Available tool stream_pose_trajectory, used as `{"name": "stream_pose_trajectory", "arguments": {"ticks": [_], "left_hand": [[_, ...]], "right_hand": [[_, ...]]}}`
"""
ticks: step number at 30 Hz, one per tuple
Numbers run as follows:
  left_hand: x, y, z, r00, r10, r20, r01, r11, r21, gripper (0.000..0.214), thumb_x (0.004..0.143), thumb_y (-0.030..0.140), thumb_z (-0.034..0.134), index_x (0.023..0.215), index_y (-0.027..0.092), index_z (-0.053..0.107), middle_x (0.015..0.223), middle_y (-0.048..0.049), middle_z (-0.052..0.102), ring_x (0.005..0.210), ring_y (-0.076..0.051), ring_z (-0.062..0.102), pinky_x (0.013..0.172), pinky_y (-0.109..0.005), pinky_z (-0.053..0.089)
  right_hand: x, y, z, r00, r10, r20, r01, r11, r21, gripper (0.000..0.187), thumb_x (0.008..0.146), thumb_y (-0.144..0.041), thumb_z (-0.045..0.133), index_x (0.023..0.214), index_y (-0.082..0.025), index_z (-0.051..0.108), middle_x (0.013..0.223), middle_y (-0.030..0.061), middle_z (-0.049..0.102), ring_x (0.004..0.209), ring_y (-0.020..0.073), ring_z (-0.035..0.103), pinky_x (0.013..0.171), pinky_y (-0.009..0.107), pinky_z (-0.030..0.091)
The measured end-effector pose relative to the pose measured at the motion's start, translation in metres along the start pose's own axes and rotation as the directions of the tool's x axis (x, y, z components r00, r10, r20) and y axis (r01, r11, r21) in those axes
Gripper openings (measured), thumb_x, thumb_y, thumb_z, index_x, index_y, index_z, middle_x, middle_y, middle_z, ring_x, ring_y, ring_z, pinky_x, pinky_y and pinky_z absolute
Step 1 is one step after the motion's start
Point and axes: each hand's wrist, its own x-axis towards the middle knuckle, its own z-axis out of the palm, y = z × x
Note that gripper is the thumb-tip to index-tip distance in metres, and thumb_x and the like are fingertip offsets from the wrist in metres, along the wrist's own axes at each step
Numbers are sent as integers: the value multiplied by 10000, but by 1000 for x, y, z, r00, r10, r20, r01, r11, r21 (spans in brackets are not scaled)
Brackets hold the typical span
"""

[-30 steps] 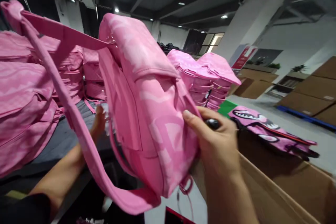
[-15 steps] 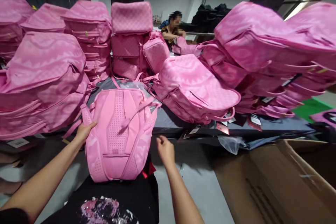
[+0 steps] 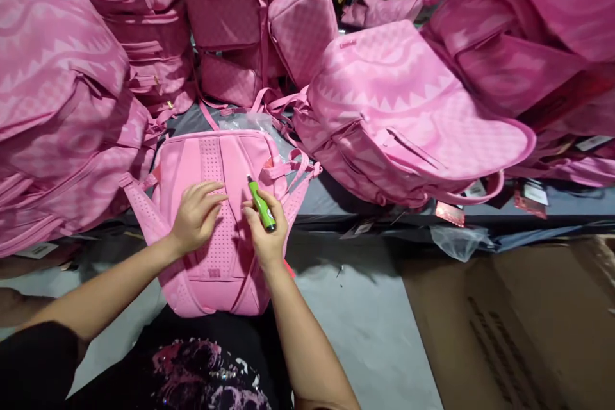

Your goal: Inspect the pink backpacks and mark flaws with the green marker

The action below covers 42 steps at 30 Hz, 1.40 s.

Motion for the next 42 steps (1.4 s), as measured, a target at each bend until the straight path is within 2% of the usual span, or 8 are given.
{"name": "stream_pose_trajectory", "arguments": {"ticks": [5,10,18,22,25,28,37,42], "left_hand": [[76,-8,53,845,349,406,-383,924,1,291,987,304,479,1159,163,666,1212,-119,688,1230,-280,557,1182,-534,254],[109,-6,58,654,452,607,-546,837,-35,327,874,479,665,954,165,701,1013,-107,678,1059,-290,567,1091,-519,337],[95,-46,51,749,501,434,-596,795,111,426,815,580,717,967,194,623,1061,-82,667,1072,-271,542,1141,-538,290],[71,-50,63,789,570,231,-605,785,130,184,970,388,550,920,221,607,997,-31,694,1077,-216,541,1141,-449,290],[63,-50,66,785,608,123,-620,773,136,165,993,273,482,888,222,599,962,-12,704,1063,-191,551,1113,-410,304],[62,-54,67,770,633,75,-637,759,133,166,990,229,465,889,220,597,966,-5,715,1051,-183,562,1097,-401,312],[59,-64,76,758,651,42,-648,746,153,153,977,189,485,887,223,603,991,4,731,1065,-167,589,1092,-392,341],[56,-70,83,769,637,52,-637,757,145,141,976,182,486,907,226,601,981,6,730,1080,-161,600,1086,-387,362]], "right_hand": [[-2,34,-19,939,-147,-312,36,941,-336,445,940,-458,531,1269,-159,537,1204,160,666,1031,231,705,975,408,551],[0,59,-30,892,-417,-175,337,871,-358,497,999,-274,493,1482,-225,387,1280,138,664,1001,201,727,865,367,606],[32,17,-69,577,-782,234,697,323,-640,190,907,-191,583,1073,-229,667,1213,115,660,1104,254,647,922,413,535],[60,1,-71,703,-391,595,697,212,-685,207,912,-163,523,1017,-210,695,938,59,714,697,142,632,572,252,428],[76,-1,-61,794,-25,608,597,223,-771,193,900,-194,567,1019,-212,717,912,49,728,685,162,638,535,267,344],[81,-4,-47,779,178,601,551,265,-792,161,907,-233,593,1006,-228,719,919,41,755,785,198,678,594,279,340],[94,-14,-24,731,442,520,404,333,-852,193,943,-241,514,934,-179,697,858,81,757,788,211,692,618,274,364],[94,-10,-13,779,414,472,463,130,-877,230,959,-282,508,1082,-174,669,959,143,755,857,274,708,642,299,404]]}}
